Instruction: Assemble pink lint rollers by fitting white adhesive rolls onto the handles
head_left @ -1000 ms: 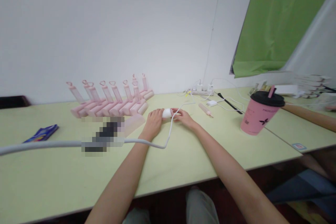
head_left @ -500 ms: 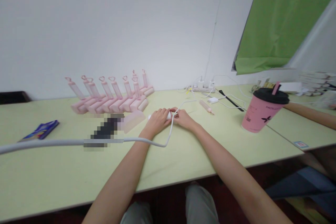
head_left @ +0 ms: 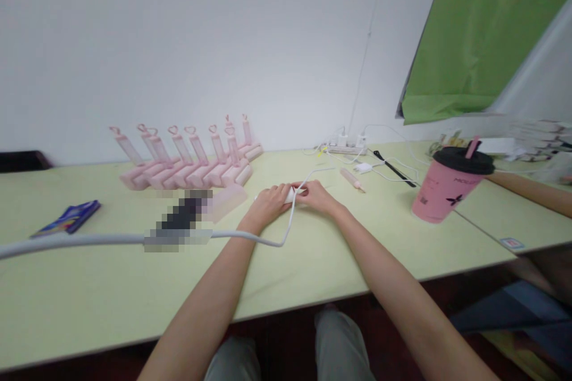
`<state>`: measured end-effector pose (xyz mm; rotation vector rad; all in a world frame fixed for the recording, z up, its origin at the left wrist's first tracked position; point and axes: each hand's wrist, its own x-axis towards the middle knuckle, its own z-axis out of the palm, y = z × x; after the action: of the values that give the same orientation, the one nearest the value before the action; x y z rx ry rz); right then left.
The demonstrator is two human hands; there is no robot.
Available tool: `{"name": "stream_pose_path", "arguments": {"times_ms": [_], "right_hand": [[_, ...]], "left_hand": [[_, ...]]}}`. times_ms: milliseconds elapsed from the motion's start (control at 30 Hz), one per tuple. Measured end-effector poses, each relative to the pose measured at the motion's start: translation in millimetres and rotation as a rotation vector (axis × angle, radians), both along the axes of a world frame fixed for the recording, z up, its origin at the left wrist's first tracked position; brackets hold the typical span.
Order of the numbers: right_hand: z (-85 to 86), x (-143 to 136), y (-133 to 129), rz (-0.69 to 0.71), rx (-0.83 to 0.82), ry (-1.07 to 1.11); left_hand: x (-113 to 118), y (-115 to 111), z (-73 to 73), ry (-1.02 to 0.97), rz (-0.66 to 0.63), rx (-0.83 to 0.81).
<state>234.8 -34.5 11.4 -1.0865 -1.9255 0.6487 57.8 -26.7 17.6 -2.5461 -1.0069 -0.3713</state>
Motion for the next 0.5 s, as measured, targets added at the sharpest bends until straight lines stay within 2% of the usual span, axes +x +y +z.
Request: {"name": "stream_pose_path", "arguments": {"times_ms": [100, 333, 500], "right_hand": [[3.2, 3, -1, 0.034, 0.038, -0.059], [7.1, 11, -3, -0.038, 0.035, -0.183], [9.9, 14, -7, -0.022, 0.003, -0.228]], "left_hand": [[0, 2, -2.5, 0.036, -0.034, 0.018], [2, 3, -1.4, 0.092, -0.133, 0.043], [1, 3, -2.7, 0.099, -0.192, 0.043]]}}
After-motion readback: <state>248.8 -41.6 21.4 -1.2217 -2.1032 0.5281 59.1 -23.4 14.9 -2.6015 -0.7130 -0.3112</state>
